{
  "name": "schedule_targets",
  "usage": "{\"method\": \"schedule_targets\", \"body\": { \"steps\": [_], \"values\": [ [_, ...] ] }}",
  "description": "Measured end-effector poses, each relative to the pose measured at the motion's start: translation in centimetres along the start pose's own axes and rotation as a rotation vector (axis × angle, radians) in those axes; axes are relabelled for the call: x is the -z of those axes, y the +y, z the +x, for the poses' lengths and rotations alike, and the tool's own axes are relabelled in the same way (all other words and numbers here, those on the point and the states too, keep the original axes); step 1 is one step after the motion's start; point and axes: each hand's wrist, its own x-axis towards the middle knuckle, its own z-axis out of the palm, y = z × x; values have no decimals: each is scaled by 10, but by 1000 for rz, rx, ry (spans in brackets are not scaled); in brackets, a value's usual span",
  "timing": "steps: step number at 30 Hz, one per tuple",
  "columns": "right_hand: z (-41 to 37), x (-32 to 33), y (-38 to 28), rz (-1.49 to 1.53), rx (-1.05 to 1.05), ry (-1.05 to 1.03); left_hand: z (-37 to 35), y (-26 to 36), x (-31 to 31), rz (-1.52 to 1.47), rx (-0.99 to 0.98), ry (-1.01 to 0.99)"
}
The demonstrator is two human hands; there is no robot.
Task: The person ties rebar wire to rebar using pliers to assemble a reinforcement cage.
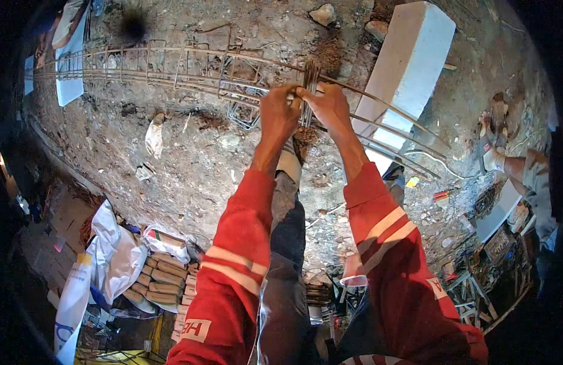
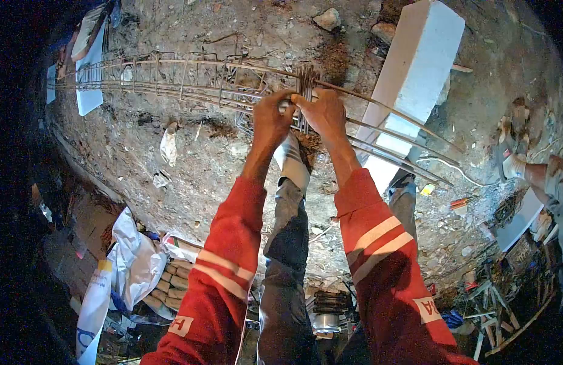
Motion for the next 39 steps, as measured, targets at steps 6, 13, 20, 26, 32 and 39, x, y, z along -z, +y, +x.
{"method": "schedule_targets", "body": {
  "steps": [6, 13, 20, 26, 32, 39],
  "values": [
    [-4, 6, 10, 322, -83, -89, -87, -77, -10, -904, 448, 175],
    [-35, 43, 19, 637, -315, -169, -21, -113, -85, -2259, -202, -472],
    [-60, 91, 40, 407, -129, -82, 28, -44, -106, -2412, -125, -372],
    [-89, 126, 60, 378, 2, 49, 27, -1, -77, -1862, 294, 156],
    [-133, 227, 67, 805, -306, 37, 36, -2, -61, -2483, -267, -424],
    [-151, 311, 120, 551, -465, 276, 34, -5, -57, -2533, -35, -297]
  ]
}}
